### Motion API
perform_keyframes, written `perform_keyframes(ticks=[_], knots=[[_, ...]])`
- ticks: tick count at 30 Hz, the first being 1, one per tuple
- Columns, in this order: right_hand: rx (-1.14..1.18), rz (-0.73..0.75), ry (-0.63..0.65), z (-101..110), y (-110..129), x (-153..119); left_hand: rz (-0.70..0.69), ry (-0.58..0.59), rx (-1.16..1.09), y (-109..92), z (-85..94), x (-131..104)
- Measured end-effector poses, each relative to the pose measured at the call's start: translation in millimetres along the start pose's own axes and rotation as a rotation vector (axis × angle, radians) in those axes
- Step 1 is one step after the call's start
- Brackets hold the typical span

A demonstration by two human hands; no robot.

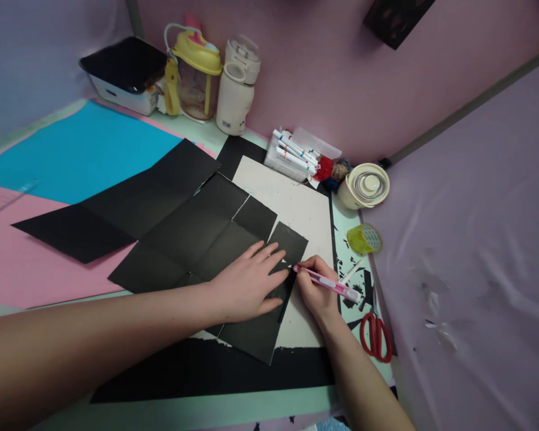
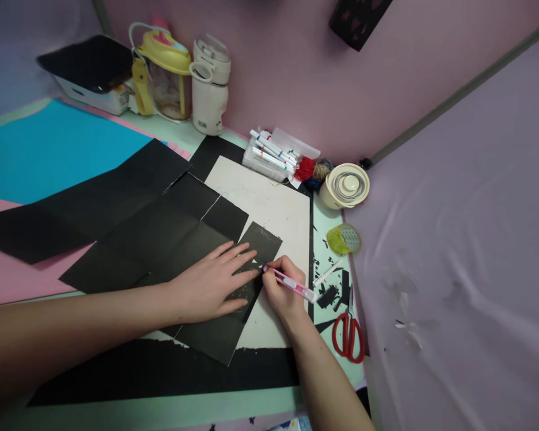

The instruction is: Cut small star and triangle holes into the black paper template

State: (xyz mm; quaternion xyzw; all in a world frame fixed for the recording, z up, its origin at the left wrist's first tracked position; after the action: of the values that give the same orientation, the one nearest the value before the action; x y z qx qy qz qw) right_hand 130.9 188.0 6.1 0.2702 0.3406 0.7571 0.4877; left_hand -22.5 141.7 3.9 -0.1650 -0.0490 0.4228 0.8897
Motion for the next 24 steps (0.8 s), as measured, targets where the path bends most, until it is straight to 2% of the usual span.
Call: perform_keyframes(ticks=[24], knots=[[0.017, -0.028, -0.001, 0.7, -2.0, 1.3, 0.003, 0.011, -0.005, 0.4, -0.3, -0.3]])
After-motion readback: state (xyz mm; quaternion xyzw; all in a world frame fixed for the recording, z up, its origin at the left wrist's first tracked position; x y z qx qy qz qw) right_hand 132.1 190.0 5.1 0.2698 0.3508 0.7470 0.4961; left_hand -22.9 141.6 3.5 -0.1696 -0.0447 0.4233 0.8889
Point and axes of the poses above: each hand's wrist, its own x-axis towards the middle knuckle, its own z-axis out of the back of the hand, y = z × x, the point moved 6 cm from there along x, towards the middle knuckle, and after that the axes turned 13 degrees about y, right-handed, at the moved point
